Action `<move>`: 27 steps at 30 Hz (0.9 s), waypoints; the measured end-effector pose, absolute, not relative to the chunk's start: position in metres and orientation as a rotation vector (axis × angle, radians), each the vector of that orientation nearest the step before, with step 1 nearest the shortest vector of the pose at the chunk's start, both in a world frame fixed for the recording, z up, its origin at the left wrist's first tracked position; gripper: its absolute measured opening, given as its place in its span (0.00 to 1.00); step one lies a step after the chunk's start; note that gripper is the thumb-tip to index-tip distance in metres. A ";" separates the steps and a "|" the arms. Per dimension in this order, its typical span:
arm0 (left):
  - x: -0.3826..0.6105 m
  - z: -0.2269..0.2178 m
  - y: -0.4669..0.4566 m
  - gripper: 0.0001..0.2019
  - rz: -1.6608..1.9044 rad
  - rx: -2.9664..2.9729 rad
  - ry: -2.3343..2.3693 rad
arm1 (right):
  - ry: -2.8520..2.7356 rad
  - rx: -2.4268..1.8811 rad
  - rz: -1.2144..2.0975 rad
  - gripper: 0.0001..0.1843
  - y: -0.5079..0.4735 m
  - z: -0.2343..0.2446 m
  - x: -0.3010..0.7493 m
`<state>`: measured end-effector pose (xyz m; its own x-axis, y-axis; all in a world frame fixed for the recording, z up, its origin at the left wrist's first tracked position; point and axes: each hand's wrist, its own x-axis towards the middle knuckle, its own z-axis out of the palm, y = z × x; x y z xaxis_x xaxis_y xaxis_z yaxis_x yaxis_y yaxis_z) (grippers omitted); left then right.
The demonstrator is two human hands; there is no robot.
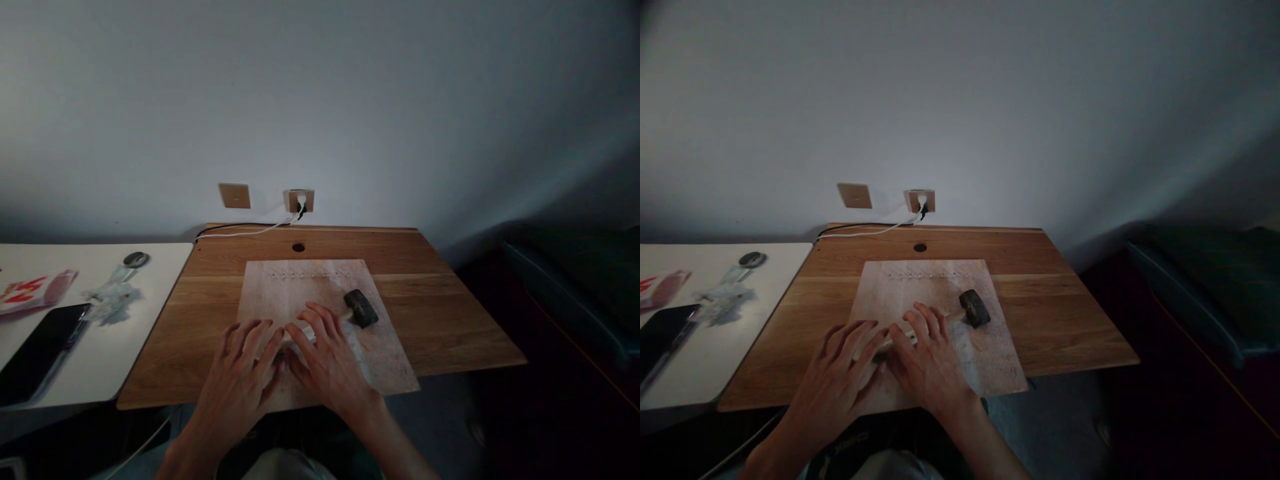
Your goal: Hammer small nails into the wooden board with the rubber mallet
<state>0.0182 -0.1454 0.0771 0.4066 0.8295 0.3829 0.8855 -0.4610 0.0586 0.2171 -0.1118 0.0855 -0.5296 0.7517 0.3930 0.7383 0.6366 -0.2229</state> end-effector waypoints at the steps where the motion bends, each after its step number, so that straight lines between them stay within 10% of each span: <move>1: 0.020 0.076 -0.145 0.18 -0.543 -2.503 -1.553 | -2.413 -1.169 0.053 0.19 -0.111 0.084 0.218; 27: 0.028 0.038 -0.111 0.35 -0.066 -2.511 -1.690 | -2.461 -1.521 0.068 0.35 -0.083 0.045 0.249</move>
